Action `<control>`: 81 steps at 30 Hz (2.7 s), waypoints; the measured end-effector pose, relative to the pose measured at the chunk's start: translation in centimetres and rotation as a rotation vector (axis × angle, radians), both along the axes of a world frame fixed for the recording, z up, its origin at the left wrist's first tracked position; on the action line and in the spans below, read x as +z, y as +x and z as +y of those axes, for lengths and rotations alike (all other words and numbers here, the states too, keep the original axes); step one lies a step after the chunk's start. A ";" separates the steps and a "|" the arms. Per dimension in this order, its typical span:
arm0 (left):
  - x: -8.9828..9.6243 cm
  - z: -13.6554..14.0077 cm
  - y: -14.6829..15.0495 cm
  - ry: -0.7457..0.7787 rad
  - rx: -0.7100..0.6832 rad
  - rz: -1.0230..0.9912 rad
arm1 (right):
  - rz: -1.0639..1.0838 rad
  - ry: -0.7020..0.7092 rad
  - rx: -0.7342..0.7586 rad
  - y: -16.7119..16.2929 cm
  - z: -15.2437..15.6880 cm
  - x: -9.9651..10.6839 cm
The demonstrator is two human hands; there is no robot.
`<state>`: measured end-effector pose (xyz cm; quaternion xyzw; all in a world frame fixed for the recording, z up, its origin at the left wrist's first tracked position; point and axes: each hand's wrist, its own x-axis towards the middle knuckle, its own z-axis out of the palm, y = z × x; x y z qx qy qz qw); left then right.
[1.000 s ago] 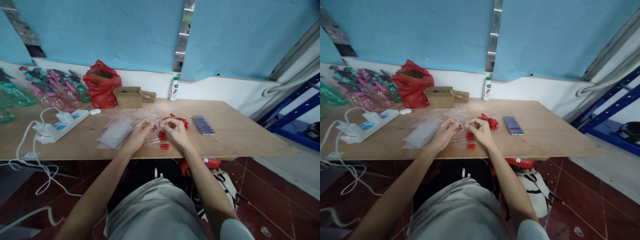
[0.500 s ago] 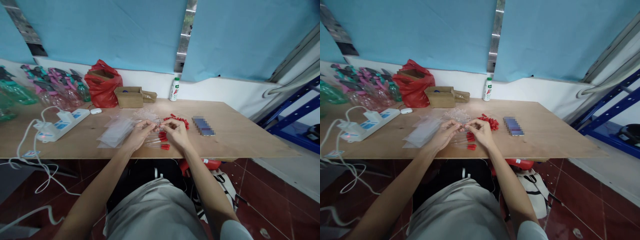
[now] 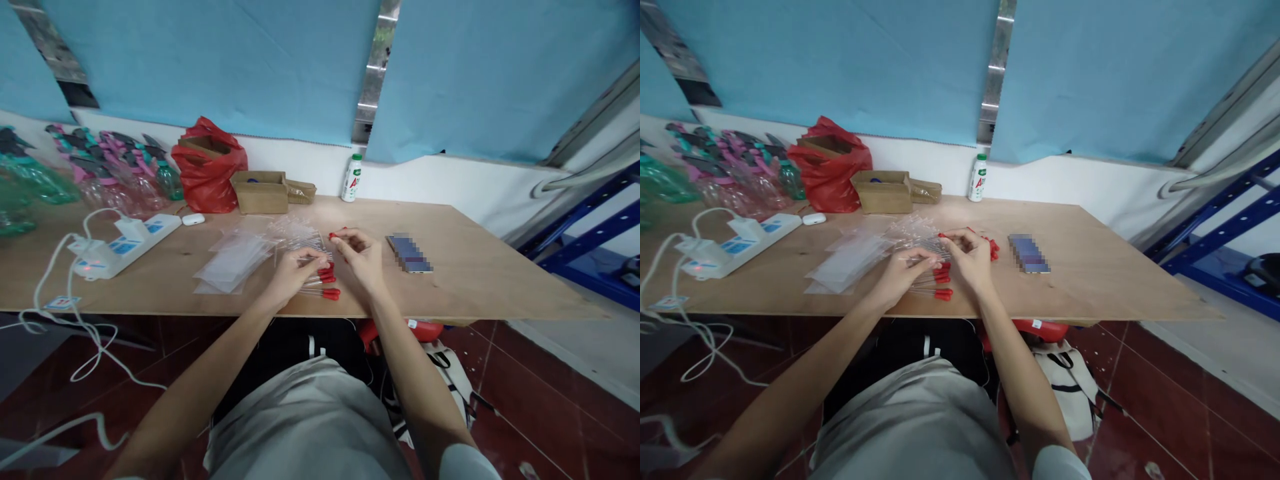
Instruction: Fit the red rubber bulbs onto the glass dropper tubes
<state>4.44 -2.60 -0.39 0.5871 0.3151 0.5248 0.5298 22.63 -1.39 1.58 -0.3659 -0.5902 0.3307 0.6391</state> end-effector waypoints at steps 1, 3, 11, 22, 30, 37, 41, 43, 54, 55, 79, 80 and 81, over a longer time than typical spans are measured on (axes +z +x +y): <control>0.1 0.2 -0.3 0.007 0.042 -0.006 | 0.018 0.000 -0.005 0.2 0.0 0.1; 0.1 0.7 -0.8 0.036 0.102 -0.036 | 0.034 -0.018 0.017 0.3 0.0 0.3; 0.3 1.3 -1.2 0.075 0.106 -0.158 | 0.096 -0.089 0.164 -1.1 -0.2 0.2; 3.9 -0.5 -4.2 0.538 -0.003 0.894 | -0.189 0.105 0.150 -1.4 -0.9 -0.2; 3.1 -0.4 -3.1 0.571 0.203 0.754 | -0.121 0.104 0.072 -0.9 -0.6 -0.1; 2.8 -0.5 -2.4 0.580 0.233 0.656 | -0.011 0.046 0.092 -1.9 -0.6 -0.4; 2.5 -0.1 -2.4 0.573 0.240 0.638 | 0.016 0.008 0.100 -2.0 -0.5 -0.5; 2.2 0.1 -2.4 0.562 0.247 0.614 | 0.049 -0.029 0.139 -1.9 -0.4 -0.6; 1.2 0.8 -2.5 0.548 0.263 0.583 | 0.103 -0.075 0.174 -1.6 -0.1 -0.9; 1.2 0.9 -2.5 0.552 0.262 0.577 | 0.093 -0.068 0.164 -1.7 0.0 -1.0; 1.0 1.0 -3.0 0.619 0.228 0.637 | -0.110 -0.017 0.055 -1.6 0.1 -1.9; 0.9 1.1 -3.1 0.629 0.232 0.657 | -0.120 -0.015 0.059 -1.6 0.2 -2.0; 0.8 1.1 -3.1 0.639 0.237 0.681 | -0.134 -0.014 0.064 -1.5 0.2 -2.1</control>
